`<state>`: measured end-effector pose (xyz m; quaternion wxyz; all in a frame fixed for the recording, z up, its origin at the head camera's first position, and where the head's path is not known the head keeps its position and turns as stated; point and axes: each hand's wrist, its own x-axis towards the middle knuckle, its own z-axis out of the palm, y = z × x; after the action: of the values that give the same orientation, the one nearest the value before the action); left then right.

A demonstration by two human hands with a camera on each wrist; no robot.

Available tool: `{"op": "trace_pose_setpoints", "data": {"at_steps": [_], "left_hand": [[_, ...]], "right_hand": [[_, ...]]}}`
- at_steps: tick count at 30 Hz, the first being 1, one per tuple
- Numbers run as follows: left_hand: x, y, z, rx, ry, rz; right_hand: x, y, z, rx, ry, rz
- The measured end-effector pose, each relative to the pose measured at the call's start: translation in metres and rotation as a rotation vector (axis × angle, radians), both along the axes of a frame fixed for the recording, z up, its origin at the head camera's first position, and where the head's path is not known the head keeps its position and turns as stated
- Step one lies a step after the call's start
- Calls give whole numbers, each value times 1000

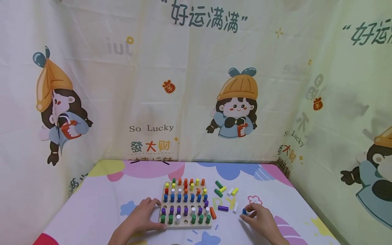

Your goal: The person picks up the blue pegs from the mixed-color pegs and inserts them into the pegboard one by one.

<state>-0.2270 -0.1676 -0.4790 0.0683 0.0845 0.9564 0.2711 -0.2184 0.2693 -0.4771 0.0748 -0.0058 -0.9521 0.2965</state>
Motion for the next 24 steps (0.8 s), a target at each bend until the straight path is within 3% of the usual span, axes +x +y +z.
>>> {"op": "trace_pose_setpoints", "data": {"at_steps": [11, 24], "left_hand": [[0, 1, 1, 5, -13, 0], [0, 0, 1, 7, -11, 5]], "right_hand": [[-2, -2, -3, 37, -52, -1], [-3, 2, -6, 58, -15, 24]]}}
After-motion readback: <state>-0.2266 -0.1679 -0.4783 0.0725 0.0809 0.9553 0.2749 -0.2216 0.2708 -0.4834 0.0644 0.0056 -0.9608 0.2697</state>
